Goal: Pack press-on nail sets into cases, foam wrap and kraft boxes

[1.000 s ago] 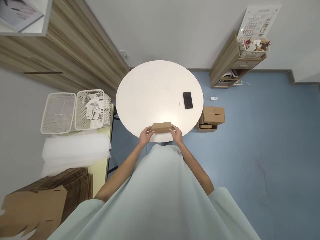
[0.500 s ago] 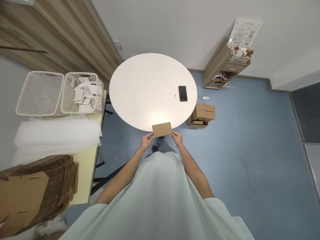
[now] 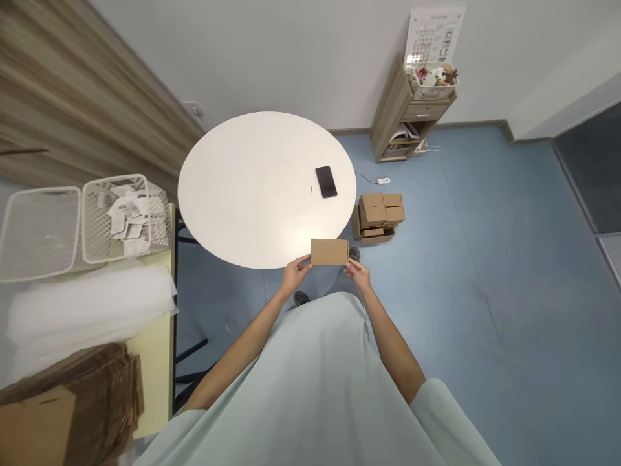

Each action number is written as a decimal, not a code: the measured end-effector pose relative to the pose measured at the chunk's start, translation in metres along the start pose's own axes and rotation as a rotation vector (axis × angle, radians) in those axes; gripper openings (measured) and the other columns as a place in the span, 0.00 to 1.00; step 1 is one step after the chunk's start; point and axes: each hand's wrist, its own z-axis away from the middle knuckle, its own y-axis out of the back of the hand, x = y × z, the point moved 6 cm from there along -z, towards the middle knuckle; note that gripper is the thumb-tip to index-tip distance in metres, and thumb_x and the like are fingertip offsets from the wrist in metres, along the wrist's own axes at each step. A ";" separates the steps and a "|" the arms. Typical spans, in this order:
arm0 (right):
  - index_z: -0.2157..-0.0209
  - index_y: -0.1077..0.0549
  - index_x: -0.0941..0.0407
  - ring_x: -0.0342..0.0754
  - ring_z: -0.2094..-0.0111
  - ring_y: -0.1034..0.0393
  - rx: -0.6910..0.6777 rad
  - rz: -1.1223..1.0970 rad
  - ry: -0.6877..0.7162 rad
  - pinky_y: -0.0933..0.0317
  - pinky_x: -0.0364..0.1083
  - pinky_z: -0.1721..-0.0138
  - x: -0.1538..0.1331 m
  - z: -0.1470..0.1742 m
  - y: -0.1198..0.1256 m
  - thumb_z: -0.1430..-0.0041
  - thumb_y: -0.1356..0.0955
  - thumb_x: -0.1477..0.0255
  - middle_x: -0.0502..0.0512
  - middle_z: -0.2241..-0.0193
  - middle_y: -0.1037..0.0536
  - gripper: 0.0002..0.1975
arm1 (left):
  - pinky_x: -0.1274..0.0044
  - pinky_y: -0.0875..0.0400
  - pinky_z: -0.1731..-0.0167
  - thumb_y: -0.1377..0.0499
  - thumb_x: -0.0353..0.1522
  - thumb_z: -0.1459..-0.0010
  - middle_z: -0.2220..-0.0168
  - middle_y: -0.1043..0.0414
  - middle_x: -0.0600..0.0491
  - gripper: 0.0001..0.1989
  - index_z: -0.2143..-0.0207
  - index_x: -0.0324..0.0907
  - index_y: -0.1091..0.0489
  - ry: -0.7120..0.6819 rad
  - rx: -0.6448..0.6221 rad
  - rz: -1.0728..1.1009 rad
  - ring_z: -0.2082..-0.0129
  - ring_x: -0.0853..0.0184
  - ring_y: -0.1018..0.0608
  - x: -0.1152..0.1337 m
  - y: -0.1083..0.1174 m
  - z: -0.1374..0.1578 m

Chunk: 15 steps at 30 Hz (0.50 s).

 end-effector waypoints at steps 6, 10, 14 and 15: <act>0.56 0.16 0.57 0.50 0.65 0.18 0.055 -0.021 0.024 0.28 0.46 0.63 -0.051 -0.064 0.052 0.57 0.17 0.57 0.58 0.59 0.12 0.28 | 0.65 0.21 0.46 0.36 0.27 0.35 0.52 0.14 0.46 0.20 0.42 0.43 0.22 0.031 -0.036 -0.163 0.48 0.54 0.14 0.058 -0.072 -0.063; 0.57 0.17 0.56 0.54 0.63 0.17 0.094 0.038 0.040 0.28 0.49 0.61 -0.093 -0.120 0.100 0.55 0.18 0.52 0.62 0.58 0.13 0.28 | 0.65 0.20 0.47 0.35 0.29 0.36 0.47 0.15 0.47 0.20 0.42 0.44 0.22 0.056 -0.084 -0.194 0.49 0.52 0.14 0.093 -0.137 -0.110; 0.57 0.19 0.56 0.54 0.62 0.17 0.089 0.084 0.047 0.29 0.49 0.60 -0.132 -0.177 0.149 0.55 0.19 0.48 0.63 0.57 0.13 0.31 | 0.64 0.21 0.45 0.34 0.30 0.36 0.45 0.17 0.46 0.20 0.42 0.43 0.22 0.072 -0.171 -0.215 0.51 0.52 0.14 0.122 -0.202 -0.154; 0.56 0.19 0.56 0.53 0.62 0.17 0.087 0.095 0.048 0.29 0.48 0.60 -0.141 -0.190 0.160 0.55 0.20 0.47 0.63 0.56 0.13 0.32 | 0.64 0.22 0.44 0.35 0.30 0.36 0.43 0.18 0.45 0.20 0.42 0.42 0.22 0.075 -0.176 -0.220 0.51 0.52 0.13 0.129 -0.216 -0.166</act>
